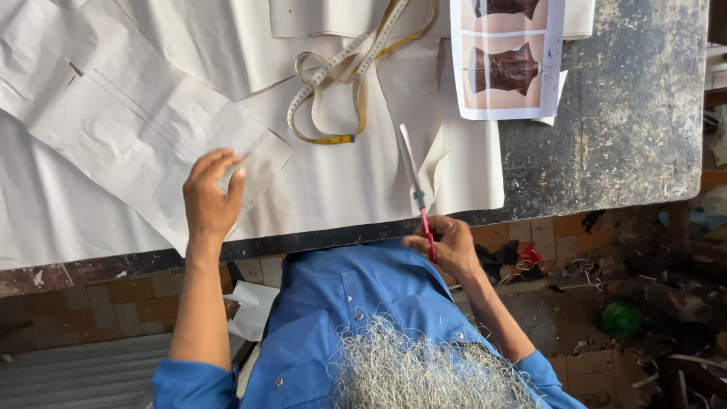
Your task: The person cuts a large piece of white fabric using red-handled scissors. They then use a pencil and a yellow measuring tape to mark lines on the fabric, referencing a printed image of a garment. The person continues to cut the fabric along the marked lines.
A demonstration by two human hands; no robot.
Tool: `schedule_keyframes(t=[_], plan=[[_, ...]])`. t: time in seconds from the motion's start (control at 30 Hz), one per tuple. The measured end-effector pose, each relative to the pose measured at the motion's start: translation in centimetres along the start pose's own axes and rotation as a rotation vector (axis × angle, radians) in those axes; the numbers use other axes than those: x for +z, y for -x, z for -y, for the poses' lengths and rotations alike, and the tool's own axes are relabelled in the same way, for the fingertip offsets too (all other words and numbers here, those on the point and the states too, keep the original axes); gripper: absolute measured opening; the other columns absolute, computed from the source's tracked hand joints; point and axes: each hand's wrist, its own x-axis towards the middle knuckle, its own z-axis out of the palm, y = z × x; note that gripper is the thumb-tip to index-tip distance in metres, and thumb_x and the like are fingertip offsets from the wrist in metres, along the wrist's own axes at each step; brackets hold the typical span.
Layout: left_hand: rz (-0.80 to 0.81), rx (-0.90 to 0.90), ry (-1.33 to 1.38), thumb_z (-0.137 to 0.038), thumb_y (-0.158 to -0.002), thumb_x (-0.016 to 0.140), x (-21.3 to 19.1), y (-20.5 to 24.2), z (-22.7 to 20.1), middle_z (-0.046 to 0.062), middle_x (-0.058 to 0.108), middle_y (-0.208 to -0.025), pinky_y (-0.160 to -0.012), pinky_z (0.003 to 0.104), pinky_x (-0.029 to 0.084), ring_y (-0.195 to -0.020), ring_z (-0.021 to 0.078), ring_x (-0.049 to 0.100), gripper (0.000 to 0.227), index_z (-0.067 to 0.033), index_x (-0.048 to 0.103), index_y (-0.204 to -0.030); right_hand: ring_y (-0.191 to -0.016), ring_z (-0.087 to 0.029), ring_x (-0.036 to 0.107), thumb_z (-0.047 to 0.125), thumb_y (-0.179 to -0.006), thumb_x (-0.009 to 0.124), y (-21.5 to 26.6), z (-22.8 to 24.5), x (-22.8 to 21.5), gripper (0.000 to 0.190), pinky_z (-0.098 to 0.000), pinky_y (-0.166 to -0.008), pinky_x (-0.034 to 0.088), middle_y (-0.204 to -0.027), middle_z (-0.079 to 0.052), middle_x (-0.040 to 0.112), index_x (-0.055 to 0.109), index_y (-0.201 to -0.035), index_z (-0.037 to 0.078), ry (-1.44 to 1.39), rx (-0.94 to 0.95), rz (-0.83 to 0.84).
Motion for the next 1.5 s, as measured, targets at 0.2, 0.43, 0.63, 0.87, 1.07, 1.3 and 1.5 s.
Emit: schedule_keyframes(t=[0.2, 0.43, 0.63, 0.87, 1.07, 1.3, 1.5], plan=[[-0.117, -0.169, 0.017, -0.014, -0.096, 0.070, 0.9, 5.7, 4.2, 0.011, 0.069, -0.125, -0.107, 0.042, 0.052, -0.123, 0.0305, 0.064, 0.018, -0.0046, 0.074, -0.110, -0.053, -0.017, 0.058, 0.043, -0.071, 0.095, -4.3, 5.4, -4.8, 0.051, -0.0313, -0.052, 0.046, -0.061, -0.009, 0.065, 0.066, -0.076, 0.002, 0.447, -0.348, -0.525], [-0.295, -0.100, -0.231, -0.020, -0.105, 0.072, 0.2, 7.4, 9.9, 0.019, 0.049, -0.153, -0.124, 0.051, 0.037, -0.146, 0.0430, 0.043, 0.035, 0.0014, 0.064, -0.132, -0.047, -0.012, 0.060, 0.056, -0.074, 0.081, -6.0, 4.5, 1.7, 0.053, -0.0267, -0.043, 0.048, -0.054, -0.003, 0.062, 0.070, -0.074, 0.004, 0.004, -0.046, 0.334], [-0.084, -0.299, -0.434, -0.057, -0.110, 0.043, 1.8, 10.1, 12.6, 0.011, 0.007, -0.174, -0.124, 0.071, 0.017, -0.159, 0.0448, 0.009, 0.064, -0.0264, 0.035, -0.165, -0.049, -0.014, 0.059, 0.062, -0.078, 0.074, -5.6, 2.6, 4.9, 0.063, -0.0294, -0.048, 0.051, -0.055, -0.006, 0.059, 0.068, -0.073, 0.000, 0.008, 0.033, 0.687], [-0.200, -0.400, -0.641, -0.068, -0.115, 0.035, 2.1, 7.5, 14.3, 0.006, -0.002, -0.173, -0.123, 0.074, 0.012, -0.156, 0.0422, -0.004, 0.064, -0.0378, 0.024, -0.170, -0.050, -0.015, 0.056, 0.062, -0.087, 0.067, -6.2, 3.8, 9.2, 0.062, -0.0288, -0.045, 0.040, -0.058, -0.005, 0.058, 0.062, -0.074, 0.001, -0.065, 0.049, 0.801], [0.099, -0.634, -0.449, -0.062, -0.113, 0.026, 1.0, 6.6, 12.8, 0.002, 0.002, -0.174, -0.129, 0.069, 0.004, -0.159, 0.0390, -0.001, 0.060, -0.0421, 0.018, -0.169, -0.051, -0.015, 0.061, 0.064, -0.087, 0.065, -5.6, 6.1, 14.7, 0.062, -0.0279, -0.047, 0.046, -0.058, -0.005, 0.059, 0.063, -0.073, 0.003, -0.017, 0.043, 0.753], [0.146, -0.658, -0.386, -0.066, -0.108, 0.019, -0.6, 6.2, 12.4, 0.001, 0.007, -0.175, -0.129, 0.067, 0.003, -0.159, 0.0375, 0.000, 0.063, -0.0420, 0.017, -0.167, -0.051, -0.015, 0.059, 0.065, -0.086, 0.067, -4.3, 6.8, 18.7, 0.064, -0.0276, -0.050, 0.047, -0.056, -0.007, 0.063, 0.066, -0.075, 0.002, 0.146, -0.029, 0.663], [0.145, -0.646, -0.385, -0.067, -0.106, 0.015, -0.8, 6.4, 12.4, 0.001, 0.009, -0.174, -0.128, 0.066, 0.003, -0.158, 0.0373, 0.002, 0.065, -0.0425, 0.017, -0.166, -0.053, -0.014, 0.065, 0.069, -0.083, 0.066, -3.9, 7.7, 20.7, 0.065, -0.0263, -0.052, 0.049, -0.058, -0.007, 0.066, 0.068, -0.078, 0.004, 0.215, -0.027, 0.581]])
